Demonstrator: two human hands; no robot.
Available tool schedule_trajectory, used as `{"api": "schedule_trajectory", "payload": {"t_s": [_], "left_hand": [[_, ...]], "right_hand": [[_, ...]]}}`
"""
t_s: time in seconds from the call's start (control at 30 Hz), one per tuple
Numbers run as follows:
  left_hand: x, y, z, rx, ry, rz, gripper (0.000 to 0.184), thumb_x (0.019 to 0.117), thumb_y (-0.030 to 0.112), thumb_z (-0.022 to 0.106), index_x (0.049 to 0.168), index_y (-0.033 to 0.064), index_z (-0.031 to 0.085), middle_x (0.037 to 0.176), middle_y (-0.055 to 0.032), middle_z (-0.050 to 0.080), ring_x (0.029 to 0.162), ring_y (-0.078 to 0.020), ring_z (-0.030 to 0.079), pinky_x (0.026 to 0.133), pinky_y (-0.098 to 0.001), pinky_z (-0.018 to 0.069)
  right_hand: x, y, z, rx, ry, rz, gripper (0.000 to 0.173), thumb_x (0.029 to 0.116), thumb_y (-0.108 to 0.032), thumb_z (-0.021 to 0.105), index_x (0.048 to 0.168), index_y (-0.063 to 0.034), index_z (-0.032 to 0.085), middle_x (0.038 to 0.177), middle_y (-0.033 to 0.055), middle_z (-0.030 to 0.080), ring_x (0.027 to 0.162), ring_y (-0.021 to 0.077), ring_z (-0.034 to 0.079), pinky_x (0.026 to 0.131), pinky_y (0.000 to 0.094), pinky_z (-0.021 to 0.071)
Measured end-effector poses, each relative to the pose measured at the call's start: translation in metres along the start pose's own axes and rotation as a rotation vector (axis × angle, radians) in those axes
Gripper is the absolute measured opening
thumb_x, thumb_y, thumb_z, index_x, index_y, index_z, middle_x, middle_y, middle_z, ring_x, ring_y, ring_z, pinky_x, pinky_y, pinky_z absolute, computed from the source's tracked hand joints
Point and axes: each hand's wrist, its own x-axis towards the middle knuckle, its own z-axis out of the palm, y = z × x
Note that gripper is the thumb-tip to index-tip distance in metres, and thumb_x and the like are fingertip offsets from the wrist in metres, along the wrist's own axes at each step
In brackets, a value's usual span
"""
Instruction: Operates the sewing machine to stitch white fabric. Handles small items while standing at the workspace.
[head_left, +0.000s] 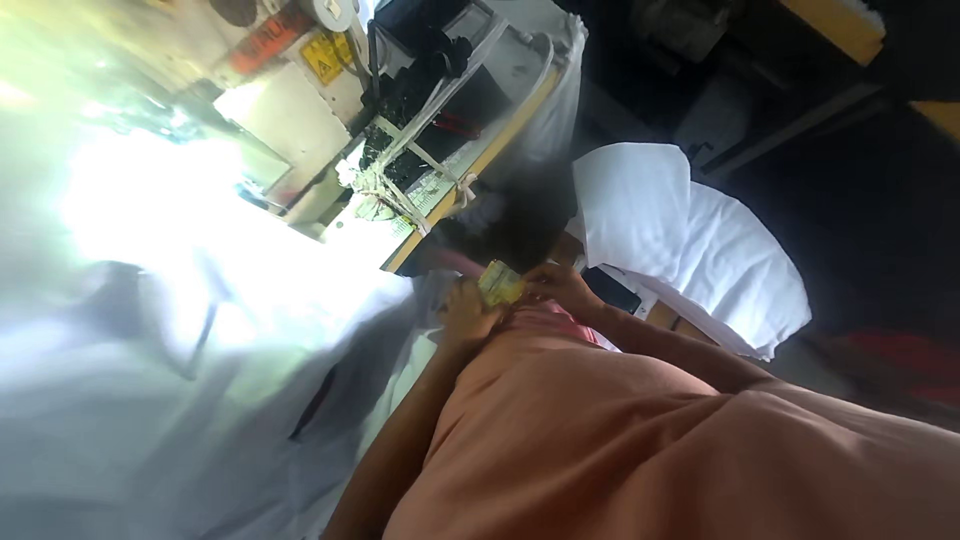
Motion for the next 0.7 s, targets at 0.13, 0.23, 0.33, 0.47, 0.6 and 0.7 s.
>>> {"api": "schedule_trajectory", "payload": {"t_s": [0.13, 0.23, 0.33, 0.47, 0.6, 0.7], "left_hand": [[-0.004, -0.002, 0.003, 0.068, 0.057, 0.065, 0.069, 0.0965, 0.040, 0.069, 0.141, -0.0071, 0.046, 0.155, -0.0308, 0.035, 0.139, -0.0507, 0.039, 0.103, -0.0703, 0.0350], [-0.005, -0.002, 0.005, 0.112, 0.131, 0.128, 0.069, 0.0945, 0.040, 0.070, 0.137, -0.0092, 0.049, 0.152, -0.0338, 0.038, 0.138, -0.0523, 0.040, 0.104, -0.0697, 0.0338], [-0.006, -0.002, 0.007, 0.134, 0.178, 0.180, 0.068, 0.0926, 0.039, 0.072, 0.137, -0.0082, 0.051, 0.153, -0.0338, 0.039, 0.137, -0.0524, 0.042, 0.104, -0.0687, 0.0352], [-0.006, -0.001, 0.005, 0.143, 0.160, 0.171, 0.071, 0.0914, 0.041, 0.072, 0.140, -0.0069, 0.050, 0.153, -0.0341, 0.039, 0.136, -0.0523, 0.043, 0.102, -0.0675, 0.0363], [-0.006, -0.001, 0.004, 0.144, 0.153, 0.166, 0.073, 0.0902, 0.041, 0.074, 0.141, -0.0056, 0.050, 0.154, -0.0324, 0.038, 0.137, -0.0511, 0.043, 0.104, -0.0673, 0.0354], [-0.006, -0.003, 0.005, 0.150, 0.188, 0.202, 0.070, 0.0908, 0.041, 0.073, 0.138, -0.0055, 0.051, 0.153, -0.0317, 0.039, 0.135, -0.0513, 0.045, 0.102, -0.0675, 0.0370]], "right_hand": [[0.019, 0.012, -0.002, 0.129, 0.039, 0.138, 0.013, 0.0996, -0.003, 0.062, 0.110, 0.0043, 0.064, 0.092, 0.0088, 0.068, 0.076, 0.0112, 0.067, 0.068, 0.0269, 0.0568], [0.021, 0.011, -0.003, -0.006, 0.046, 0.097, 0.013, 0.0988, -0.003, 0.063, 0.108, 0.0059, 0.066, 0.094, 0.0104, 0.068, 0.077, 0.0108, 0.064, 0.070, 0.0269, 0.0547], [0.021, 0.013, -0.004, -0.095, 0.042, 0.067, 0.014, 0.0990, -0.004, 0.063, 0.108, 0.0065, 0.066, 0.093, 0.0108, 0.068, 0.076, 0.0100, 0.062, 0.069, 0.0256, 0.0526], [0.000, -0.019, 0.004, -0.086, 0.057, 0.191, 0.014, 0.1034, -0.004, 0.055, 0.113, 0.0045, 0.061, 0.097, 0.0108, 0.065, 0.081, 0.0115, 0.061, 0.075, 0.0278, 0.0519], [0.021, 0.015, -0.004, -0.068, 0.011, 0.107, 0.018, 0.1027, -0.007, 0.057, 0.112, 0.0081, 0.062, 0.095, 0.0141, 0.068, 0.080, 0.0154, 0.066, 0.073, 0.0320, 0.0554], [0.024, 0.015, -0.002, -0.080, 0.021, 0.143, 0.019, 0.1036, -0.009, 0.056, 0.114, 0.0067, 0.062, 0.097, 0.0136, 0.068, 0.079, 0.0149, 0.065, 0.072, 0.0317, 0.0554]]}}
